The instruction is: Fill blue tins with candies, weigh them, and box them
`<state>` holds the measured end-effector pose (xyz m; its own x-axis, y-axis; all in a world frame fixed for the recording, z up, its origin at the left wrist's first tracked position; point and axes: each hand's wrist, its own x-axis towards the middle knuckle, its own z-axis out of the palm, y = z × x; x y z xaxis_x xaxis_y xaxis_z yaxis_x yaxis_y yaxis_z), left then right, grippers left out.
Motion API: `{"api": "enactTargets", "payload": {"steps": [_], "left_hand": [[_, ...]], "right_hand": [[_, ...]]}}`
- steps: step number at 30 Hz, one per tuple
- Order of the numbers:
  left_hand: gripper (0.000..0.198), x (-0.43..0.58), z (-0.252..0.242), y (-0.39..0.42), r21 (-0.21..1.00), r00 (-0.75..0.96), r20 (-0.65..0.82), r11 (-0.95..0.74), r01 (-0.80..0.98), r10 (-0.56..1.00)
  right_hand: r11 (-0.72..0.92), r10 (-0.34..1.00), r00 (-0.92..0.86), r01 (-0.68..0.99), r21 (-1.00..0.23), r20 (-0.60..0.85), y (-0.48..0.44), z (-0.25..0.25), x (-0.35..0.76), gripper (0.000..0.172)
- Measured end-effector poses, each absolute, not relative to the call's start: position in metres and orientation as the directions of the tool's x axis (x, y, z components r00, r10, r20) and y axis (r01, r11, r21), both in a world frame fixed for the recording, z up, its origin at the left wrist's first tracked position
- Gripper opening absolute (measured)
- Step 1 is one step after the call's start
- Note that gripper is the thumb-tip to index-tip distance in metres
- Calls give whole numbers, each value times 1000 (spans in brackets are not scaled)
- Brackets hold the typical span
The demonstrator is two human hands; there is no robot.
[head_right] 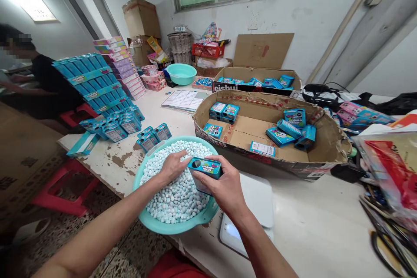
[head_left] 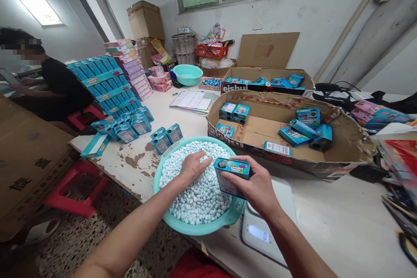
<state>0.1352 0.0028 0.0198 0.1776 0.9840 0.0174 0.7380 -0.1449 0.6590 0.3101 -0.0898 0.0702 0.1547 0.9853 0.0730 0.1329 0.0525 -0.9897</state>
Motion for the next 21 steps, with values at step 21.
{"api": "enactTargets", "payload": {"steps": [21], "left_hand": [[31,157,105,-4,873,-35,-11,-8,-488,999]], "right_hand": [[197,973,10,496,-846,233,-59,83,272,34]]}}
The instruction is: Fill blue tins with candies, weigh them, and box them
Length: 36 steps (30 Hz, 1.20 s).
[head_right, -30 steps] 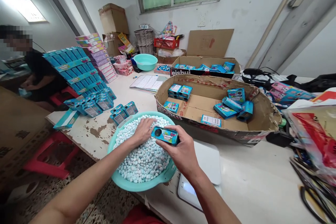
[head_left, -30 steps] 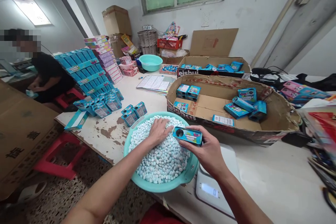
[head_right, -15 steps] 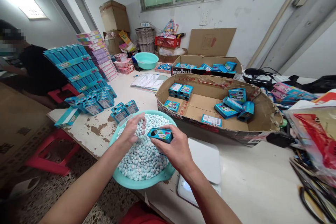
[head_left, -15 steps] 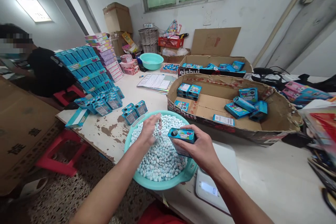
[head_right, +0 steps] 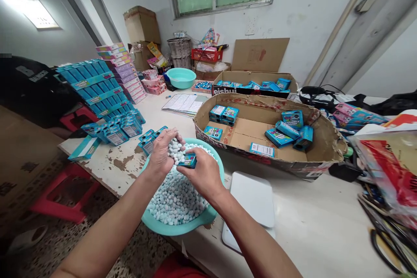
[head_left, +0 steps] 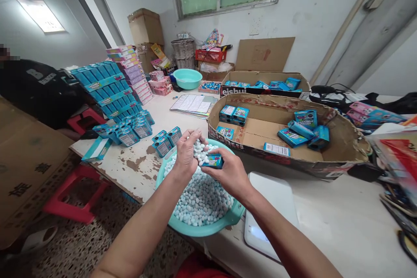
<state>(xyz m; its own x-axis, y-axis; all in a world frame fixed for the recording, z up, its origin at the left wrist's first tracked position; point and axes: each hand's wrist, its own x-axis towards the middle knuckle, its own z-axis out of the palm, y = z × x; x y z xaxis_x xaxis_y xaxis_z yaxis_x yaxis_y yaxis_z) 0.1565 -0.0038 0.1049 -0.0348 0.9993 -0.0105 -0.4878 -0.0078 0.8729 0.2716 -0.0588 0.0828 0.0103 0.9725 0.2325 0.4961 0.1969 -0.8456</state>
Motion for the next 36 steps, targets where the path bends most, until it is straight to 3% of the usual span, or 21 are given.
{"api": "enactTargets", "payload": {"steps": [18,30,36], "left_hand": [[27,168,110,-9,927,12,58,-50,-371,998],[27,172,115,-13,952,-58,91,-104,-287,994],[27,173,110,-14,953,-5,98,-95,-289,995]], "right_hand": [[200,974,48,258,-945,219,-62,73,280,36],[196,976,48,219,-956,211,-64,73,277,35],[200,974,72,192,-961,217,-64,67,273,33]]}}
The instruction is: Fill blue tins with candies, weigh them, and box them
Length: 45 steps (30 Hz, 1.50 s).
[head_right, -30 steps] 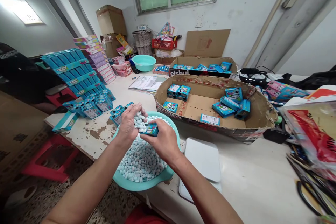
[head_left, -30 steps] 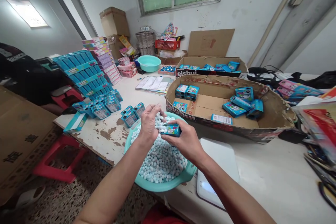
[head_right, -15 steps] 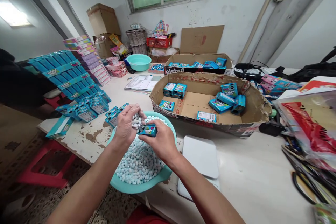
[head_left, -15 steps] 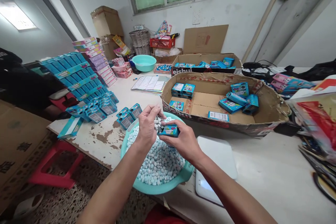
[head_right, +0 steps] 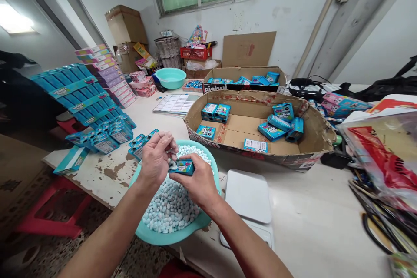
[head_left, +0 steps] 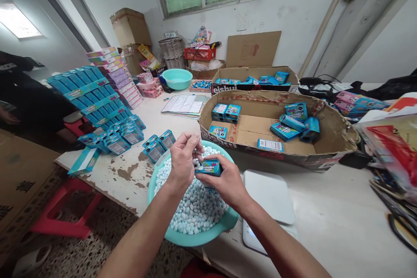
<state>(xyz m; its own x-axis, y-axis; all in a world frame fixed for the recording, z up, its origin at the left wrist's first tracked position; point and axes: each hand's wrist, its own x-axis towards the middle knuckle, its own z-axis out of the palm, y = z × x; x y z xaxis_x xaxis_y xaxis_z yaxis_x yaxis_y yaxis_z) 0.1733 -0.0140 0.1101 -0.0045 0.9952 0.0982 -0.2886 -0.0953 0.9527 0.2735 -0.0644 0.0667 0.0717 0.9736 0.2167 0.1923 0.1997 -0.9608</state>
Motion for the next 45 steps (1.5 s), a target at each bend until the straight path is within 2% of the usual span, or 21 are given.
{"api": "enactTargets", "payload": {"steps": [5,8,10,12,14,16,17,19,20,23,25,27,32,35,37,38,39,40,43,45], "left_hand": [[25,170,118,-18,930,60,65,-38,-366,996],[27,160,125,-16,913,12,82,-70,-403,997],[28,150,119,-12,934,-36,92,-98,-344,995],[29,140,104,-6,987,-19,45,-48,-151,999],[28,129,83,-2,981,92,0,-18,194,996],[24,120,64,-2,839,214,37,-147,525,976],[24,117,56,-4,742,261,82,-234,629,962],[26,112,44,-11,589,323,154,-349,729,934],[30,111,40,-16,550,359,145,-376,746,922],[48,112,28,-31,468,522,6,-464,752,853],[61,114,21,-39,383,580,-49,-520,763,813],[64,118,16,-42,299,578,-37,-543,785,815],[58,126,10,-35,180,527,10,-520,835,850],[53,127,6,-27,156,497,60,-500,852,866],[47,127,4,-22,162,482,95,-491,856,871],[43,128,3,-21,165,477,103,-488,857,873],[41,129,3,-19,167,475,106,-487,857,874],[39,130,4,-18,167,476,105,-487,857,873],[34,132,8,-14,175,469,99,-479,860,878],[31,133,11,-12,229,445,93,-454,861,891]], "right_hand": [[125,991,44,64,-990,128,-67,65,277,36],[65,997,45,-76,-995,62,-74,66,285,42],[42,997,65,-124,-991,34,-77,67,290,43],[38,997,76,-126,-991,28,-80,68,294,44],[38,997,70,-128,-991,29,-82,68,298,46],[42,996,86,-164,-986,28,-84,66,304,47],[51,993,110,-190,-980,30,-86,65,309,48],[79,982,187,-233,-969,35,-90,59,323,49],[92,971,235,-247,-965,32,-93,55,333,50],[120,910,415,-241,-963,9,-99,39,366,52],[117,850,527,-190,-975,0,-103,26,386,52],[90,803,596,-100,-991,13,-106,11,399,50],[-23,853,519,141,-990,54,-115,-17,411,44],[73,870,445,309,-948,211,-105,1,429,43],[141,828,434,449,-882,354,-79,25,448,41],[122,820,421,532,-838,387,-60,38,457,39],[44,856,374,636,-770,358,-38,48,467,36],[-44,918,295,742,-669,266,-14,55,475,32],[-142,976,214,779,-611,46,48,50,489,29],[-201,979,187,786,-585,-86,71,31,492,21]]}}
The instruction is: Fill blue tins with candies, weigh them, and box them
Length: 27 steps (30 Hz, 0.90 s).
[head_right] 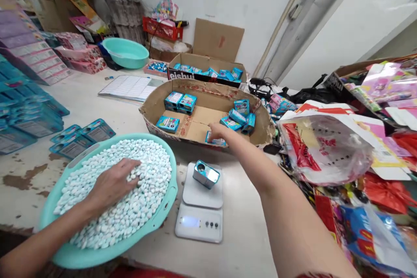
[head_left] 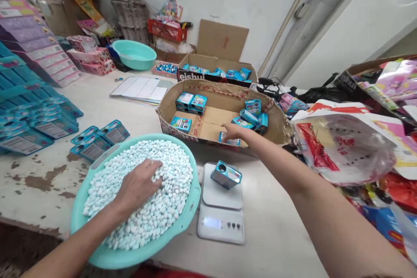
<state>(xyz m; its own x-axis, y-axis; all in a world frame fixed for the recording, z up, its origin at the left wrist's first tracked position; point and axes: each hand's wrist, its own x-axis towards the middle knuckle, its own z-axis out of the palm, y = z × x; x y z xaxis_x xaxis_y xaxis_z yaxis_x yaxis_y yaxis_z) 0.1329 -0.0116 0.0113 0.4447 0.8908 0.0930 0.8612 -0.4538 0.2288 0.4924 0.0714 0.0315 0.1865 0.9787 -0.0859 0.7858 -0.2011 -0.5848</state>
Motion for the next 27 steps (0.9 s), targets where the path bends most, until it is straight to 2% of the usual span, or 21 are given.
{"api": "enactTargets", "payload": {"steps": [3,6,8,10,13,15,17,19,22,27], "left_hand": [[24,134,18,-6,424,328,82,-330,843,941],[17,136,25,-1,675,101,-41,-47,737,994],[22,137,29,0,842,-11,-179,158,515,984],[26,137,35,1,935,-44,-296,299,191,954],[23,132,47,4,878,-5,-440,429,-211,898],[16,129,54,5,805,16,-493,463,-370,870],[14,127,58,7,747,-11,-530,461,-479,848],[13,126,60,7,696,-46,-571,454,-556,819],[7,127,59,4,632,-29,-615,471,-615,788],[10,125,62,-4,586,15,-597,449,-674,802]], "right_hand": [[-255,964,166,795,-550,-208,79,5,494,20],[-260,962,169,801,-540,-213,74,0,501,25],[-239,971,180,798,-554,-160,69,7,509,29],[-212,975,207,791,-574,-74,62,23,515,30],[-90,951,274,687,-721,142,40,59,512,37],[107,907,297,524,-845,298,16,87,496,45],[248,897,244,413,-876,369,-13,111,467,46],[289,925,133,364,-885,356,-43,122,431,41],[202,979,-41,253,-946,198,-74,111,380,35],[67,997,-36,40,-997,66,-83,76,338,41]]}}
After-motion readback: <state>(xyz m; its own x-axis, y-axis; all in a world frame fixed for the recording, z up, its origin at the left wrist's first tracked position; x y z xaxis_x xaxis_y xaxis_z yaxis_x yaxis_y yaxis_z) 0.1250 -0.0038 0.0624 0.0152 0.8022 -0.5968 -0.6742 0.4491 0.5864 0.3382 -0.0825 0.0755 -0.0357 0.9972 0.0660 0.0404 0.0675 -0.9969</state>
